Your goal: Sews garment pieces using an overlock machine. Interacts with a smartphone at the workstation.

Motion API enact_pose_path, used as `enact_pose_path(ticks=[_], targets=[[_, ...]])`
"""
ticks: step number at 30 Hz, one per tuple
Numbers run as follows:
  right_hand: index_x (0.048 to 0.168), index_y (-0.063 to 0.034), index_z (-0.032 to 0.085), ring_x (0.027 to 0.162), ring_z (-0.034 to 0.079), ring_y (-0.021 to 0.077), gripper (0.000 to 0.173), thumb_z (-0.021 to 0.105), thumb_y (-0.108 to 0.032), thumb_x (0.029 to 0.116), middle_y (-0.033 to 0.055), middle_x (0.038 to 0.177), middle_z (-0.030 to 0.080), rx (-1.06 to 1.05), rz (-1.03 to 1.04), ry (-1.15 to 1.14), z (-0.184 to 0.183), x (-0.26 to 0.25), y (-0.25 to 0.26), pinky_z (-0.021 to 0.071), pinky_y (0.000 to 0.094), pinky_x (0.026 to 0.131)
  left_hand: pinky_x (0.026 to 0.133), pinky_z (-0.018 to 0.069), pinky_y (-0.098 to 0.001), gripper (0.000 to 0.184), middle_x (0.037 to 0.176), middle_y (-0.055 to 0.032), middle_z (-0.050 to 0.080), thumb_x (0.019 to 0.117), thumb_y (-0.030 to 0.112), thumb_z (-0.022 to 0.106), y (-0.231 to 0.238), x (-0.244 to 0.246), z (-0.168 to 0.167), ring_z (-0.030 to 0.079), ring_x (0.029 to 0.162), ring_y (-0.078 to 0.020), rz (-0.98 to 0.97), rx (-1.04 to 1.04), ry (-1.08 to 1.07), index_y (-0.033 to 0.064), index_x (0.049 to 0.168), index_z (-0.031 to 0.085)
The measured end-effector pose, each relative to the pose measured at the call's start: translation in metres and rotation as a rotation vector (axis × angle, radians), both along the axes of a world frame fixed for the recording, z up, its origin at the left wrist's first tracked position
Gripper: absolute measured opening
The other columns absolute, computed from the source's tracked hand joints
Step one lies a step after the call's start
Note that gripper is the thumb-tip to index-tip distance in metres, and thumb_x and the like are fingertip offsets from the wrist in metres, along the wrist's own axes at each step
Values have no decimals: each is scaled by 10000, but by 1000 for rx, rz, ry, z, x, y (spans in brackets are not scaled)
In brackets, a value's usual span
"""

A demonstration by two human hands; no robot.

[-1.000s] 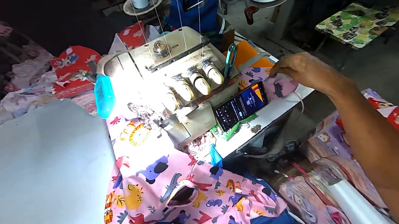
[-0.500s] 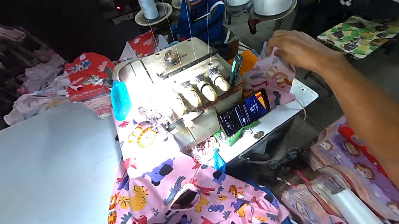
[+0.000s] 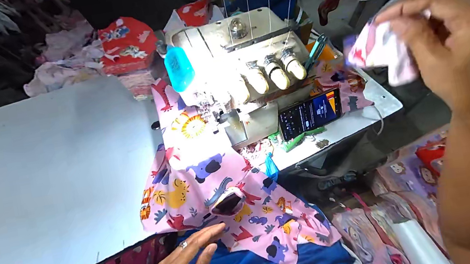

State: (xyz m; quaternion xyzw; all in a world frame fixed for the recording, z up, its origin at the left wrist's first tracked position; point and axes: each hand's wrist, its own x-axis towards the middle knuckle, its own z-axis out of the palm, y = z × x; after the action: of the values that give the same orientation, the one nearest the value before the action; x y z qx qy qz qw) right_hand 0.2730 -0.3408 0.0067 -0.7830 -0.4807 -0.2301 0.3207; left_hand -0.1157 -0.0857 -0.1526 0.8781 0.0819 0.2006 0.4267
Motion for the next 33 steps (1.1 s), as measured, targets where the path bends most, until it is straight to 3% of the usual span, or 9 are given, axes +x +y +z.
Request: enact_pose_path(ticks=[4, 6, 9, 12, 17, 24, 27, 29, 33], targets=[[1070, -68, 765, 947, 654, 56, 210, 584, -162, 1018, 25, 1016, 706, -43, 461, 236, -36, -89, 22, 559, 220, 846, 1055, 537, -329, 645, 1432, 31, 623, 944, 516, 678, -15, 36, 33, 616, 1283, -171, -65, -338, -169, 254, 1509, 513], [1057, -81, 766, 952, 705, 77, 212, 557, -83, 1021, 36, 1030, 750, -83, 640, 340, -62, -133, 42, 573, 223, 841, 1112, 485, -350, 862, 1513, 35, 547, 846, 617, 733, -24, 53, 42, 530, 1377, -176, -86, -344, -199, 239, 1558, 429], [1069, -46, 729, 899, 715, 139, 164, 569, -56, 1032, 81, 1008, 740, -31, 754, 417, -90, -175, 67, 576, 260, 753, 983, 561, -251, 565, 1219, 69, 720, 863, 502, 771, -38, 59, 34, 662, 1141, -43, -59, -294, -141, 170, 1311, 678], [1110, -36, 728, 919, 703, 120, 188, 625, -163, 1017, 85, 1024, 734, 83, 528, 428, -107, -178, 75, 579, 244, 812, 772, 585, -147, 185, 868, 120, 737, 919, 289, 746, -49, 47, 31, 679, 819, 75, 96, -330, -29, 108, 957, 744], [1101, -60, 750, 961, 698, 170, 168, 650, -116, 978, 82, 1067, 713, 68, 14, 291, -142, -110, 41, 593, 340, 845, 740, 597, -160, 129, 853, 169, 715, 907, 119, 706, -47, 20, 38, 685, 785, 66, 366, -492, 16, 104, 1028, 666], [1292, 61, 588, 1098, 611, 482, 365, 520, -225, 1075, 292, 1170, 642, -63, -527, 402, -140, 4, -43, 467, 649, 956, 770, 607, -182, 168, 871, 170, 727, 903, 25, 669, -45, 2, 31, 700, 804, 44, 459, -565, -16, 114, 1043, 648], [1082, 103, 672, 1119, 575, 569, 589, 459, -447, 1085, 357, 1123, 636, -313, -639, 532, -134, 37, -50, 404, 743, 926, 787, 606, -182, 167, 884, 169, 729, 904, 29, 668, -45, 2, 32, 700, 823, 46, 452, -545, 0, 107, 1050, 648], [975, 97, 689, 1032, 605, 556, 653, 454, -505, 1072, 358, 1011, 650, -359, -606, 637, -139, 58, -52, 410, 746, 868, 784, 602, -172, 159, 878, 170, 722, 902, 39, 674, -44, 2, 32, 694, 819, 58, 448, -510, 25, 92, 1049, 645], [1098, 99, 683, 994, 614, 404, 376, 648, -267, 1021, 302, 1061, 659, -91, -485, 830, -146, 83, -46, 446, 622, 916, 767, 599, -162, 145, 860, 174, 714, 905, 58, 676, -45, 1, 31, 684, 800, 78, 460, -480, 56, 83, 1044, 644]])
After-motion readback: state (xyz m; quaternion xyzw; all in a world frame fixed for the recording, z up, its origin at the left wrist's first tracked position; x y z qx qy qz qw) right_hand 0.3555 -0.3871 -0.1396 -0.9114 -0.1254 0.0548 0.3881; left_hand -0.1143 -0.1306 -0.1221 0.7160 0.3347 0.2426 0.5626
